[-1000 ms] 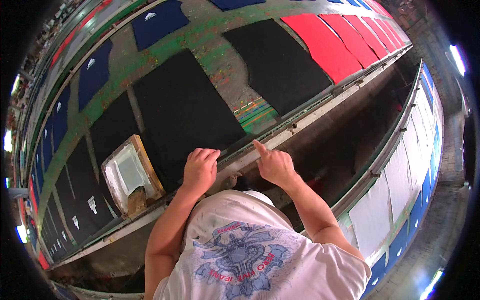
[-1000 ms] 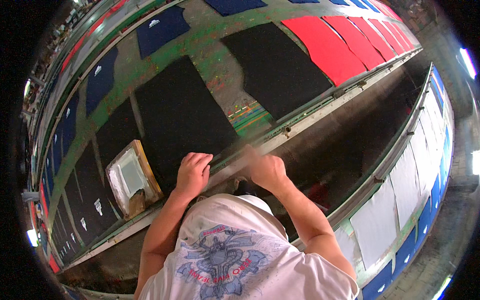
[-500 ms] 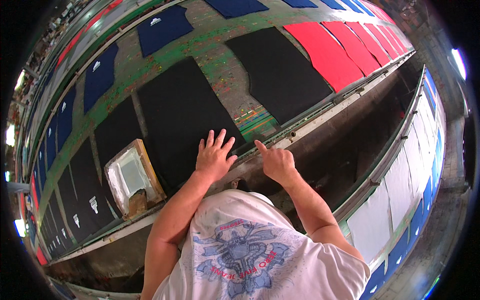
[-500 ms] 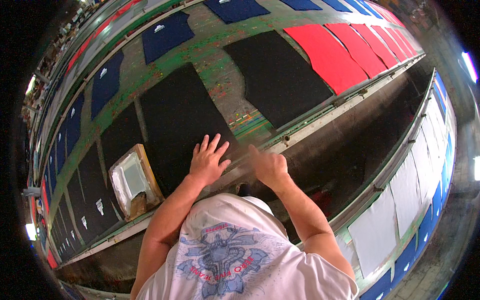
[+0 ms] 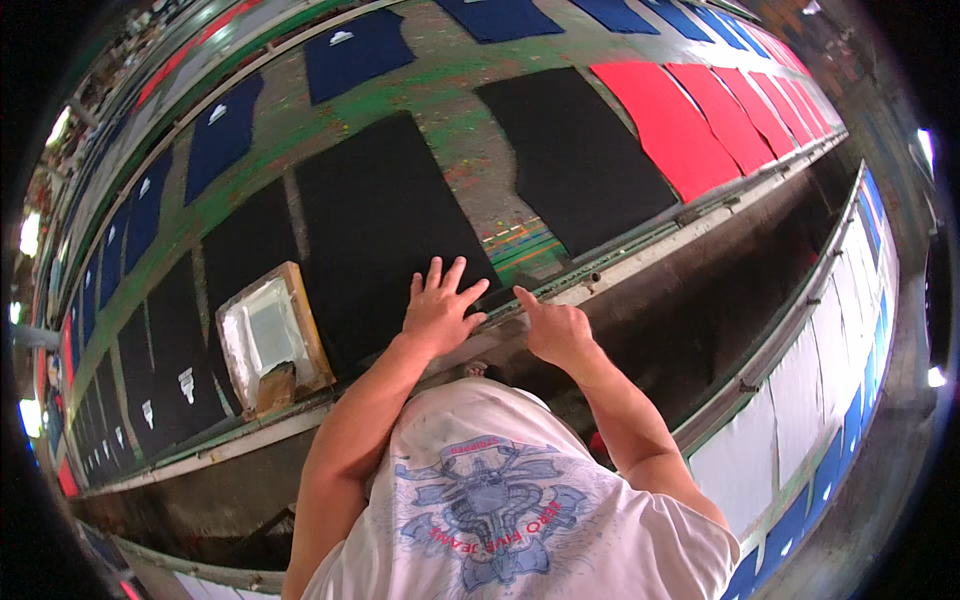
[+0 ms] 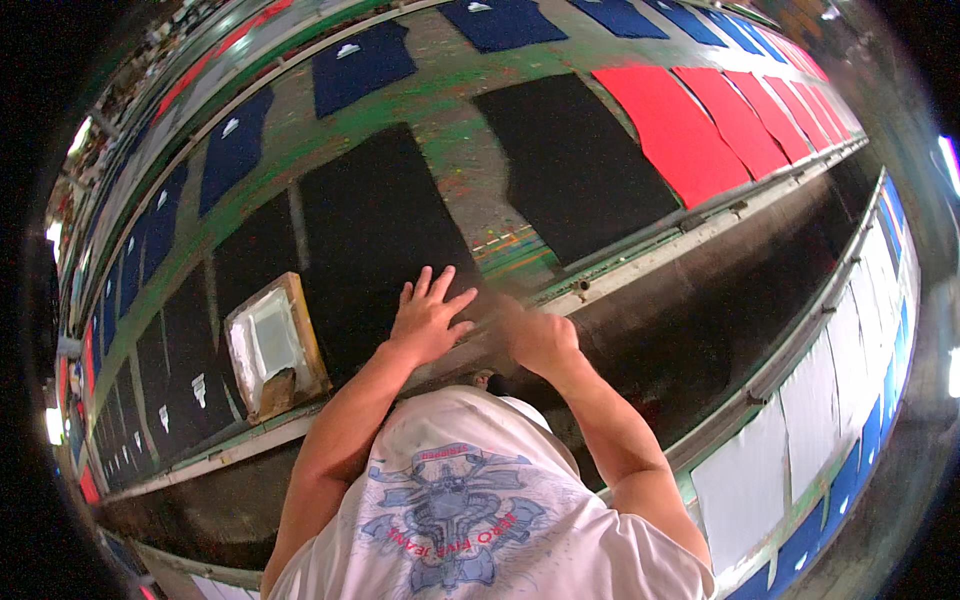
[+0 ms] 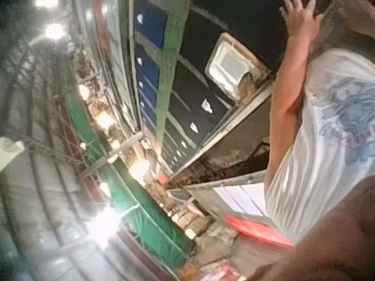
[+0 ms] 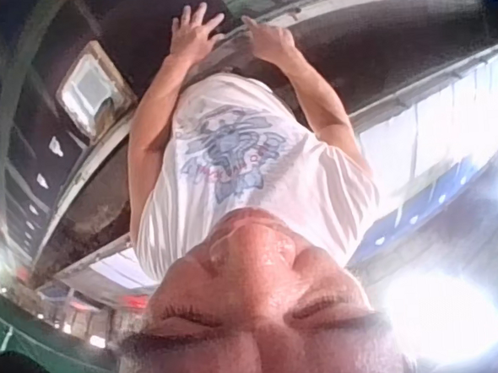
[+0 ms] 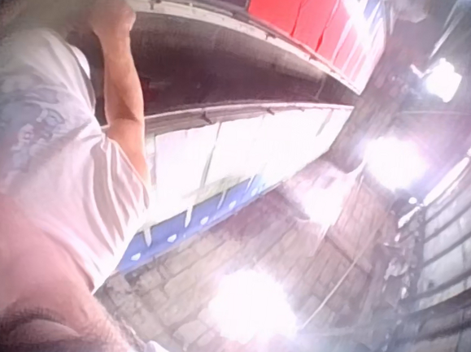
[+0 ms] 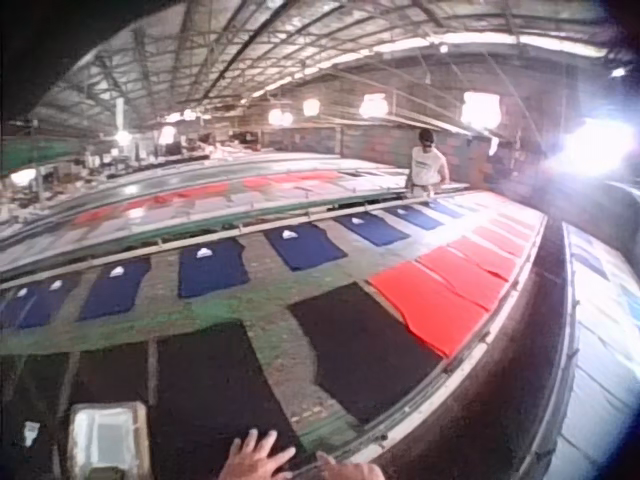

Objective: The person screen prints a white logo onto a series of red and black t-shirts laid out on a conveyor table. They use a squeegee to pull ink across a screen frame, then lift the screen to reveal the printed logo. The person repeats this process on multiple shirts, occasionally adjusting the shirts before printing.

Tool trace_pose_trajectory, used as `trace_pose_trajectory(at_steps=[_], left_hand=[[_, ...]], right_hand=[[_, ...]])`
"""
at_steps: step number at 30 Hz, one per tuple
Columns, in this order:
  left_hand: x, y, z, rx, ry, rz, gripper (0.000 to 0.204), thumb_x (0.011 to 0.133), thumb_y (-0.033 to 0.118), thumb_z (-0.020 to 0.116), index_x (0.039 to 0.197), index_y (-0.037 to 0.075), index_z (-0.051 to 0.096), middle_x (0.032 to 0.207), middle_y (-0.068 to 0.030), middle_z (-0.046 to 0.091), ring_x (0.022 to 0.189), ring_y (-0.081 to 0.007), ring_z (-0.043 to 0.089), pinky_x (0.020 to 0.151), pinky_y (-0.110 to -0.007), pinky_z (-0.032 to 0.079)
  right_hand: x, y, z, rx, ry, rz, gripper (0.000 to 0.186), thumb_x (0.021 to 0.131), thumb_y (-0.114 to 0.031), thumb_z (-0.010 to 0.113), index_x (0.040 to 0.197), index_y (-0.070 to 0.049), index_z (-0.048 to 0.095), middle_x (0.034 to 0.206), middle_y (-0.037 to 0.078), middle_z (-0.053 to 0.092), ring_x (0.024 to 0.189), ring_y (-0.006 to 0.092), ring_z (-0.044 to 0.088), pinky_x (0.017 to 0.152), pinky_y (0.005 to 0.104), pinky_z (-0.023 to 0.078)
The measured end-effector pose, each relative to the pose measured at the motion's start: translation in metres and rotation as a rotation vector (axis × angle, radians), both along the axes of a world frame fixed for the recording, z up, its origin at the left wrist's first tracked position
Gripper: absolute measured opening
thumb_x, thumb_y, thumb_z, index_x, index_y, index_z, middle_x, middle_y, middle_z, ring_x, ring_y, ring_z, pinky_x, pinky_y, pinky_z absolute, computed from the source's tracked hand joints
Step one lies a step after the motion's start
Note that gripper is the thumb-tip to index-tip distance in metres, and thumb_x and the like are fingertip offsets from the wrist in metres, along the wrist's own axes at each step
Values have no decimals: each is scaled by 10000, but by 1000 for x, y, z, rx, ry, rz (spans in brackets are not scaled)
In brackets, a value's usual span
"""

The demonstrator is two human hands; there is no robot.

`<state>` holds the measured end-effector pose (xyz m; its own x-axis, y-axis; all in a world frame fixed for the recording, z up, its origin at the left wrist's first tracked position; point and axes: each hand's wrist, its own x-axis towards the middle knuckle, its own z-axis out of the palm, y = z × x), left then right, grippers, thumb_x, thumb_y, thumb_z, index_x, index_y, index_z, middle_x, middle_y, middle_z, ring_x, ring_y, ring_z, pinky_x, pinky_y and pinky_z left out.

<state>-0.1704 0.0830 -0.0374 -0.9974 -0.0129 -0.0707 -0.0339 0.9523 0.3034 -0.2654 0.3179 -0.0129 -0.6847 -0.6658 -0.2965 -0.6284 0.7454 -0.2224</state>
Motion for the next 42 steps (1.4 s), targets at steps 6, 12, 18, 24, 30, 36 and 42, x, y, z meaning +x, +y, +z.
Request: trace_pose_trajectory(at_steps=[6, 12, 18, 24, 30, 36, 42], left_hand=[[3, 2, 2, 17, -21, 14, 641, 1006, 499, 763, 1605, 322, 617, 1791, -183, 351, 1644, -513, 295, 1282, -743, 300], [9, -2, -5, 20, -16, 13, 634, 1025, 516, 739, 1621, 347, 603, 1818, -173, 314, 1665, -510, 263, 1302, -730, 273], [12, -4, -10, 46, -42, 8, 636, 1030, 513, 735, 1632, 366, 587, 1834, -147, 287, 1683, -489, 227, 1322, -724, 232], [12, -4, -8, 28, -52, 10, 638, 1030, 512, 735, 1635, 378, 582, 1838, -127, 284, 1691, -482, 208, 1338, -705, 214], [13, -4, -9, 45, -40, 5, 639, 1027, 494, 744, 1634, 371, 586, 1841, -135, 272, 1692, -487, 202, 1341, -702, 209], [15, -7, -9, 92, -56, 6, 661, 1030, 487, 741, 1645, 307, 580, 1828, -164, 298, 1687, -482, 228, 1337, -703, 217], [49, -28, 11, 320, 73, 49, 675, 1029, 427, 760, 1619, 145, 591, 1706, -198, 502, 1606, -432, 414, 1298, -608, 344]], right_hand=[[-6, -2, 4, 123, 17, 16, 822, 933, -150, 672, 1709, -202, 409, 938, 203, 814, 892, 434, 805, 802, 559, 644], [-6, -4, -4, 139, 38, 37, 827, 942, -163, 669, 1724, -205, 403, 919, 192, 817, 865, 422, 811, 777, 551, 648], [-6, -5, -2, 126, 17, -4, 794, 947, -162, 633, 1711, -216, 423, 998, 249, 812, 938, 459, 801, 863, 583, 633], [-1, -8, 1, 138, -6, 11, 778, 966, -163, 610, 1719, -206, 419, 999, 228, 823, 944, 435, 814, 854, 553, 647], [1, -7, 2, 137, 2, -4, 780, 967, -163, 610, 1722, -206, 415, 1007, 228, 824, 951, 435, 814, 860, 554, 644], [2, -12, -1, 167, 0, -23, 791, 965, -185, 637, 1724, -186, 413, 1009, 224, 824, 956, 436, 812, 876, 552, 639], [3, -10, -10, 134, 68, -7, 771, 963, -179, 616, 1712, -156, 432, 949, 216, 820, 900, 422, 814, 828, 552, 643]])
